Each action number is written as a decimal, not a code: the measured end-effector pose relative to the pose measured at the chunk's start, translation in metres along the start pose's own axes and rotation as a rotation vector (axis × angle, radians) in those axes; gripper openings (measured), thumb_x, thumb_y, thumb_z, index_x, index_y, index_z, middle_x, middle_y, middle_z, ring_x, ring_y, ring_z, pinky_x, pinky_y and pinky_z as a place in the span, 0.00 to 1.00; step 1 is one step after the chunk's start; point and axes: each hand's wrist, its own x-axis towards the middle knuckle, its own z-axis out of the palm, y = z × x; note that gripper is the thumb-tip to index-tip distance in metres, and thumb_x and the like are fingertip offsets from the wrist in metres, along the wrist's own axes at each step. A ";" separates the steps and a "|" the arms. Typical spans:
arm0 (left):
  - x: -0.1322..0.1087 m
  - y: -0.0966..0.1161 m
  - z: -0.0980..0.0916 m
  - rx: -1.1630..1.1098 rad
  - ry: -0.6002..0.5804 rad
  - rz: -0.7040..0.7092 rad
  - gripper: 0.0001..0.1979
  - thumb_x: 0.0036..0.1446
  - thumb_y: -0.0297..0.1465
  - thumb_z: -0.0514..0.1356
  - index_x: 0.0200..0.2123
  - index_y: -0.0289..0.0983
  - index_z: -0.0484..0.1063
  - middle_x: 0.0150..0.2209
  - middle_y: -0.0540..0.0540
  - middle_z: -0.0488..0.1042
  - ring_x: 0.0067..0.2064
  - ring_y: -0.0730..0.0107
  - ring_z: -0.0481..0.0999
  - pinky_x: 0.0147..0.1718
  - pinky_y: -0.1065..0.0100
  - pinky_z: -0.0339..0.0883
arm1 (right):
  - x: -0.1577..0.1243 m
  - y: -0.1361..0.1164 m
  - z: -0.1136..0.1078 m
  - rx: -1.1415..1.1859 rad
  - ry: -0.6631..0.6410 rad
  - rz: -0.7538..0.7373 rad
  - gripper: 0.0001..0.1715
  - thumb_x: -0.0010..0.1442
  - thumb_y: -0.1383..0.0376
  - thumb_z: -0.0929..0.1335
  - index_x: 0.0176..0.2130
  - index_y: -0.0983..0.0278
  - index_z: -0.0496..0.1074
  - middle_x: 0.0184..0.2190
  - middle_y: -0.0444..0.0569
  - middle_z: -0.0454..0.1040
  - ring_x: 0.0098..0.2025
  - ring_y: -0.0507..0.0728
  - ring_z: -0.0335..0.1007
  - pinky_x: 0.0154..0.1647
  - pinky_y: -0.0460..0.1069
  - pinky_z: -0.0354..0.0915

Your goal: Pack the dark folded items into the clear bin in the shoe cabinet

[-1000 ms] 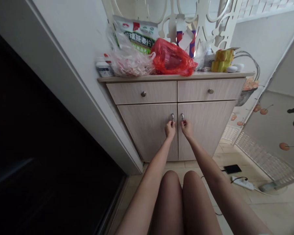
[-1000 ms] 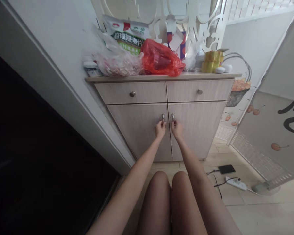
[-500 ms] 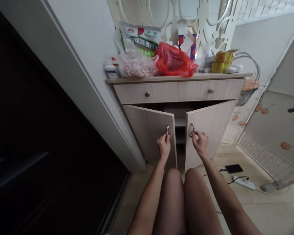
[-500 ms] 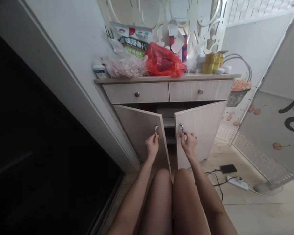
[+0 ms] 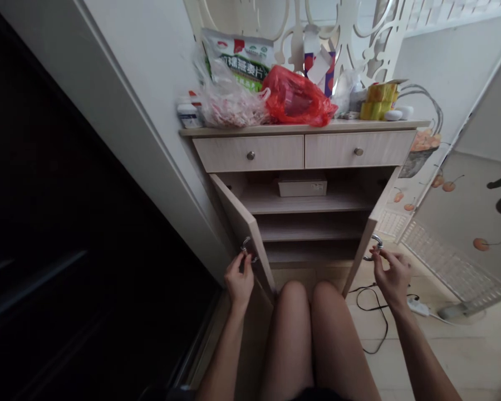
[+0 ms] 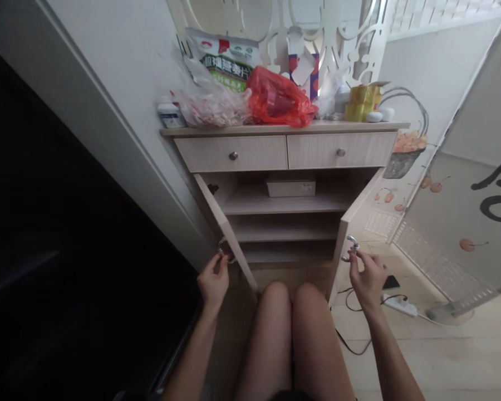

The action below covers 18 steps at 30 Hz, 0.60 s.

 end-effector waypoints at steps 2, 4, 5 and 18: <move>0.001 -0.009 -0.015 0.037 0.070 -0.017 0.16 0.50 0.48 0.60 0.32 0.44 0.79 0.36 0.44 0.85 0.40 0.48 0.84 0.44 0.47 0.77 | -0.001 0.009 -0.014 -0.017 0.033 -0.003 0.21 0.64 0.45 0.66 0.34 0.55 0.81 0.28 0.54 0.77 0.31 0.64 0.73 0.40 0.60 0.65; 0.004 -0.018 -0.032 0.072 0.127 -0.020 0.16 0.50 0.48 0.60 0.32 0.44 0.79 0.36 0.44 0.85 0.39 0.48 0.84 0.43 0.49 0.78 | -0.002 0.020 -0.027 -0.040 0.068 -0.002 0.19 0.63 0.47 0.67 0.34 0.54 0.80 0.28 0.54 0.77 0.30 0.65 0.73 0.38 0.61 0.65; 0.007 -0.023 -0.042 0.091 0.149 -0.018 0.16 0.50 0.48 0.60 0.32 0.43 0.80 0.36 0.43 0.85 0.39 0.48 0.84 0.42 0.49 0.78 | -0.002 0.028 -0.034 -0.055 0.084 0.001 0.19 0.63 0.47 0.67 0.34 0.55 0.80 0.28 0.54 0.76 0.30 0.65 0.72 0.38 0.61 0.65; 0.063 -0.066 -0.142 0.346 0.236 -0.154 0.12 0.44 0.49 0.56 0.29 0.55 0.75 0.30 0.60 0.81 0.46 0.46 0.82 0.50 0.41 0.73 | 0.019 0.125 -0.109 -0.100 0.106 0.262 0.13 0.54 0.45 0.65 0.27 0.42 0.76 0.26 0.57 0.72 0.36 0.74 0.73 0.36 0.67 0.61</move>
